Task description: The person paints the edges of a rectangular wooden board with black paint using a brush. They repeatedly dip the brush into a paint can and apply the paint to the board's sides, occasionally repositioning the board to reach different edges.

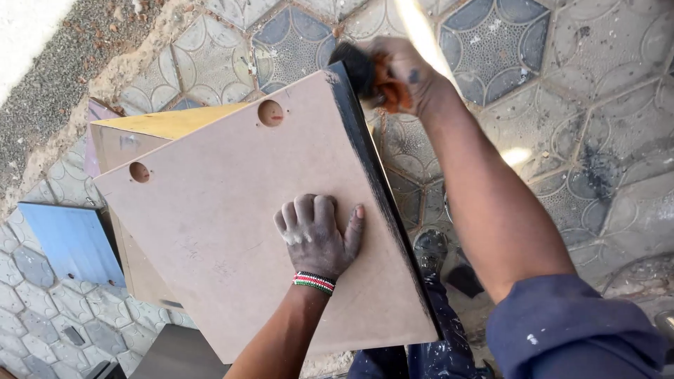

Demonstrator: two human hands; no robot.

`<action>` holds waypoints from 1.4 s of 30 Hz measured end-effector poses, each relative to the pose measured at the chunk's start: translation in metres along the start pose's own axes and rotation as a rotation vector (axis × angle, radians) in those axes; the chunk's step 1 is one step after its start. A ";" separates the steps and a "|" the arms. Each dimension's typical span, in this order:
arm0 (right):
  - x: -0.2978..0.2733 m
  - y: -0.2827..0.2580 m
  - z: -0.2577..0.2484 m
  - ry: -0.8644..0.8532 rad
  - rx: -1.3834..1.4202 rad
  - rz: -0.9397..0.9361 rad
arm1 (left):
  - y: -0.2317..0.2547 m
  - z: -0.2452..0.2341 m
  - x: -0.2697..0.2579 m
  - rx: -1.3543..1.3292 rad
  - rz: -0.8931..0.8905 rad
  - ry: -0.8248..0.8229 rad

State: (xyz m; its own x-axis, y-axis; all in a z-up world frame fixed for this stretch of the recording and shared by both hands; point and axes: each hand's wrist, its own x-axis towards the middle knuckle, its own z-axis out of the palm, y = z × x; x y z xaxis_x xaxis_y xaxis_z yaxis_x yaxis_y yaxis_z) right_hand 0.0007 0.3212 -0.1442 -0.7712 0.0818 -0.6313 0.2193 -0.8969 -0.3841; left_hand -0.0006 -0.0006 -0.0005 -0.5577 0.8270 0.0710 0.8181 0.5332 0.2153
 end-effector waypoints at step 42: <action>-0.447 0.384 -0.006 0.599 0.408 -0.342 | 0.042 0.013 -0.134 -0.086 0.739 -0.156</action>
State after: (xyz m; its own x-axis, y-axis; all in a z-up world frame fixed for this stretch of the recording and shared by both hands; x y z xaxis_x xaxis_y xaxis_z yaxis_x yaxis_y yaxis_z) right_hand 0.4327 -0.0576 -0.0135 -0.2791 0.4962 -0.8221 -0.2966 -0.8588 -0.4177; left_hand 0.1104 -0.0863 -0.0140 0.1624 0.9827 0.0895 0.9538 -0.1796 0.2408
